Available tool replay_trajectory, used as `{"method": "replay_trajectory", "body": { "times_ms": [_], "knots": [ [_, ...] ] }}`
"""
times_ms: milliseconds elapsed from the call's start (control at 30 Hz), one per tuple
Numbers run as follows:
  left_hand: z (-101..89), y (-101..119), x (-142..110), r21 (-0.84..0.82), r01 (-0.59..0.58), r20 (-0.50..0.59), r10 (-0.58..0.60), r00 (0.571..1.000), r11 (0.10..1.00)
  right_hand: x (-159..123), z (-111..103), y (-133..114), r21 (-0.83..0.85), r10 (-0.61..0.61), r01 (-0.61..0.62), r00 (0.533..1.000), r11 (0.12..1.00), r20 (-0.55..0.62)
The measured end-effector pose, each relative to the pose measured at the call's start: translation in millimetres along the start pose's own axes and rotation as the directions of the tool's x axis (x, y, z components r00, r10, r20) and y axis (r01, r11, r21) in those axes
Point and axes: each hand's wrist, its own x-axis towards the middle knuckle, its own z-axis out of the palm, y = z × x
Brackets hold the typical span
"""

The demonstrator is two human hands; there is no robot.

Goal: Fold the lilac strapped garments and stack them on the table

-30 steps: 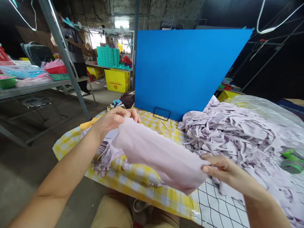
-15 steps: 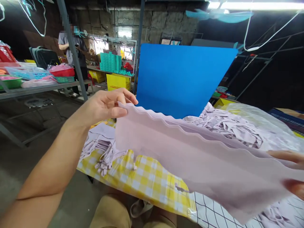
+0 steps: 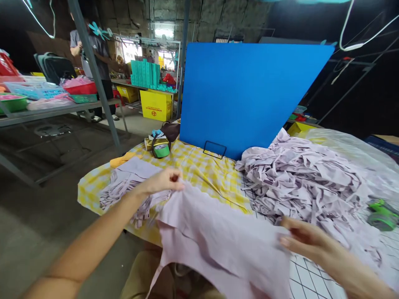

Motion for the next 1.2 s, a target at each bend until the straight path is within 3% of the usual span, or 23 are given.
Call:
{"method": "replay_trajectory", "body": {
  "times_ms": [33, 67, 133, 233, 433, 567, 700, 800, 933, 1000, 1100, 1200],
  "knots": [
    [13.2, -27.1, 10.4, 0.011, 0.063, 0.032, -0.064, 0.997, 0.998, 7.6, 20.9, 9.2, 0.079, 0.09, -0.106, 0.977, 0.991, 0.193],
    [26.6, -52.0, 19.0, 0.043, 0.129, 0.006, -0.129, 0.992, 0.991, 16.8, 43.1, 23.0, 0.112, 0.153, -0.19, 0.948, 0.975, 0.278],
    [49.9, -90.9, 30.9, 0.117, 0.211, -0.063, -0.204, 0.977, 0.971, 34.4, 84.3, 57.7, 0.081, 0.263, -0.29, 0.933, 0.954, 0.246],
    [67.2, -117.6, 40.4, 0.155, 0.237, -0.13, -0.218, 0.967, 0.959, 48.7, 119.1, 101.5, 0.051, 0.327, -0.333, 0.939, 0.941, 0.104],
    [62.6, -118.5, 58.2, 0.177, 0.211, -0.186, -0.178, 0.966, 0.961, 62.6, 121.1, 121.0, 0.084, 0.32, -0.315, 0.946, 0.945, -0.052],
    [68.5, -123.8, 67.1, 0.269, 0.256, -0.262, -0.186, 0.947, 0.928, 72.5, 133.9, 122.4, 0.009, 0.361, -0.366, 0.914, 0.931, -0.186],
    [71.2, -129.8, 66.5, 0.256, 0.271, -0.247, -0.208, 0.946, 0.928, 71.6, 149.7, 117.9, -0.028, 0.399, -0.418, 0.882, 0.908, -0.25],
    [67.5, -130.8, 67.3, 0.26, 0.246, -0.249, -0.181, 0.951, 0.934, 70.3, 153.3, 111.9, -0.076, 0.358, -0.402, 0.874, 0.912, -0.327],
    [66.7, -132.3, 75.3, 0.333, 0.208, -0.337, -0.09, 0.937, 0.92, 74.6, 152.8, 110.8, -0.24, 0.221, -0.329, 0.895, 0.913, -0.386],
    [70.7, -133.8, 78.2, 0.435, 0.205, -0.351, -0.045, 0.935, 0.877, 76.3, 152.6, 112.4, -0.367, 0.206, -0.331, 0.918, 0.869, -0.339],
    [82.6, -133.2, 75.3, 0.63, 0.256, -0.397, 0.02, 0.918, 0.733, 73.5, 153.5, 110.8, -0.519, 0.235, -0.374, 0.92, 0.768, -0.315],
    [99.9, -126.7, 63.9, 0.78, 0.225, -0.354, 0.115, 0.928, 0.583, 63.4, 160.0, 103.1, -0.601, 0.099, -0.307, 0.93, 0.738, -0.354]
  ]
}}
